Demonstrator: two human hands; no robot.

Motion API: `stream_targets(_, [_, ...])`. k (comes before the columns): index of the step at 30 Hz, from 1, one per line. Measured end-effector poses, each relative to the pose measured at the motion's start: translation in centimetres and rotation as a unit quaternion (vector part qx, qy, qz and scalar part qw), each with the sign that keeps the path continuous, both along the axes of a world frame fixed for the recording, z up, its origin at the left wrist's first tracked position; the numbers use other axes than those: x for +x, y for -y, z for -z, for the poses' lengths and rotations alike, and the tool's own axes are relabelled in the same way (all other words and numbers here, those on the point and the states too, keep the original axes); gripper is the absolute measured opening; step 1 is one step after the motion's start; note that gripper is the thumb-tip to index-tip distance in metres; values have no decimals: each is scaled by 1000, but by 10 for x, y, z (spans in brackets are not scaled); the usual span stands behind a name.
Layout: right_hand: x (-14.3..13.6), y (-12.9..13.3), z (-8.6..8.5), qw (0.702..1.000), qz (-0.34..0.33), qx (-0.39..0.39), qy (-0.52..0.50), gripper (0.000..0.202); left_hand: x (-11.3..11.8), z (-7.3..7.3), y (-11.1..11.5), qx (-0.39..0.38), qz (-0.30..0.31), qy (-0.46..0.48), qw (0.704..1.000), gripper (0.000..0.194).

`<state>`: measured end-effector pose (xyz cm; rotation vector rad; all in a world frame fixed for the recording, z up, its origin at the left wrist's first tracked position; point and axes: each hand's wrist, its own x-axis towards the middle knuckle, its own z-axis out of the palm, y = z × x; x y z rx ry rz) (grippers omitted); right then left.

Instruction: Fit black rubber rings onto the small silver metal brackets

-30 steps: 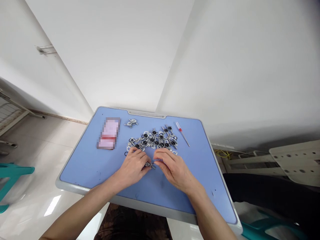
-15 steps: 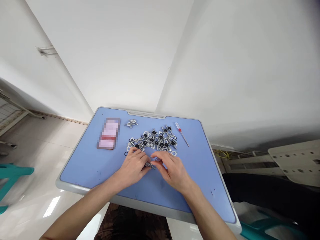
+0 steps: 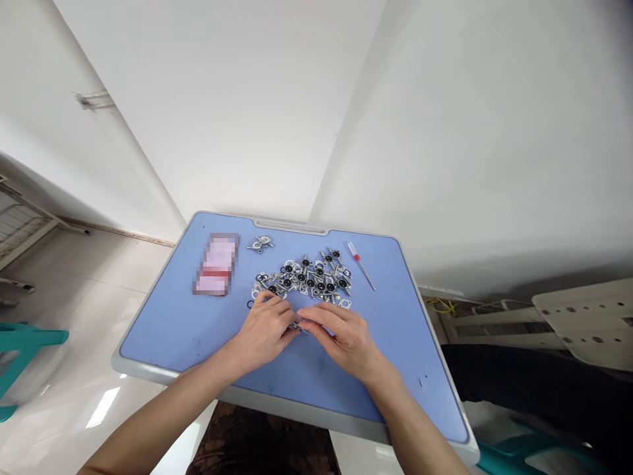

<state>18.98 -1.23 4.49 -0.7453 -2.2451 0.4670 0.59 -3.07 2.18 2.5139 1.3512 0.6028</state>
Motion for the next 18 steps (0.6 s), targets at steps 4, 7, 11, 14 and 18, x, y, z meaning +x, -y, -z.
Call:
stream_targets(4, [0, 0, 4, 998, 50, 28, 23, 8, 0, -1, 0, -1, 4, -12, 1000, 16])
stream_targets(7, [0, -1, 6, 998, 57, 24, 24, 9, 0, -1, -1, -6, 4, -14, 1000, 15])
stream_targets(11, [-1, 0, 3, 1000, -1, -15, 6, 13, 0, -1, -1, -12, -1, -7, 1000, 12])
stream_targets(14, [1, 0, -7, 998, -33, -59, 14, 23, -1, -1, -1, -15, -3, -6, 1000, 10])
stream_targets(18, [8, -3, -15, 992, -49, -111, 22, 34, -1, -1, -1, -20, -4, -7, 1000, 10])
